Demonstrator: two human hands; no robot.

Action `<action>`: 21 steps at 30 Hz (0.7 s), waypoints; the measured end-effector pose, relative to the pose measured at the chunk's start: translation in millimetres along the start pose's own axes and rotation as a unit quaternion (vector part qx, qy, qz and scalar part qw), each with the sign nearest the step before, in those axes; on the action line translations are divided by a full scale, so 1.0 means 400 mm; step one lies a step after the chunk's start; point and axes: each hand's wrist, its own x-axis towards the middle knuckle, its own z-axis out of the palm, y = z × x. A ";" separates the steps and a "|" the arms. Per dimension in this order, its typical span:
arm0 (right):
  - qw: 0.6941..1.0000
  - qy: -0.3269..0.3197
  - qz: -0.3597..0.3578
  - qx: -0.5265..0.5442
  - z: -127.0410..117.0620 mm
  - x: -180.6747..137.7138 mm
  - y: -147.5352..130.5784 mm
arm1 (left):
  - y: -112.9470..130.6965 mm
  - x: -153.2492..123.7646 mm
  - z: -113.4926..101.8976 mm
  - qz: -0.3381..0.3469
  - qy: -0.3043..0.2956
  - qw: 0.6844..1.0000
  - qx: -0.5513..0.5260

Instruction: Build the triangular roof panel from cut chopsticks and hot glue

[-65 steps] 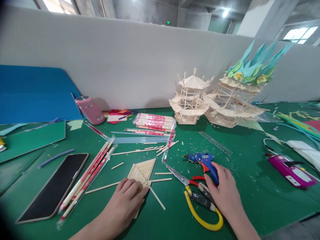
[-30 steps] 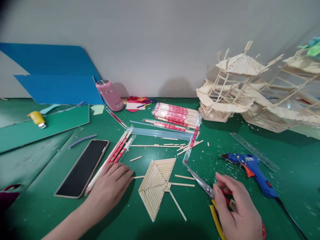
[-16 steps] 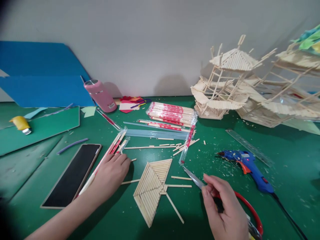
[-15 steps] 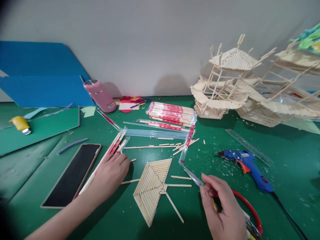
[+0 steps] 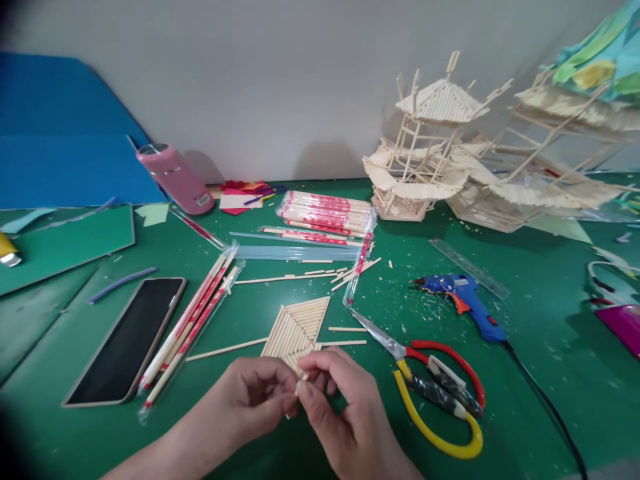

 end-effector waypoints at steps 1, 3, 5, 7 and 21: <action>1.000 -0.002 0.003 -0.003 0.001 -0.002 0.001 | -0.003 0.000 0.002 0.000 -0.006 1.000 -0.009; 1.000 -0.004 0.008 -0.014 0.004 -0.004 0.004 | -0.007 -0.001 0.007 -0.005 -0.009 1.000 -0.016; 1.000 -0.005 0.009 -0.023 0.006 -0.006 0.006 | -0.009 -0.002 0.014 -0.008 -0.009 1.000 -0.010; 0.999 -0.005 0.002 -0.044 -0.003 -0.011 0.014 | -0.012 -0.003 0.021 -0.008 -0.006 1.000 -0.001; 0.859 0.118 0.069 -0.493 -0.261 -0.172 0.218 | -0.034 0.012 0.051 -0.027 0.009 0.990 -0.141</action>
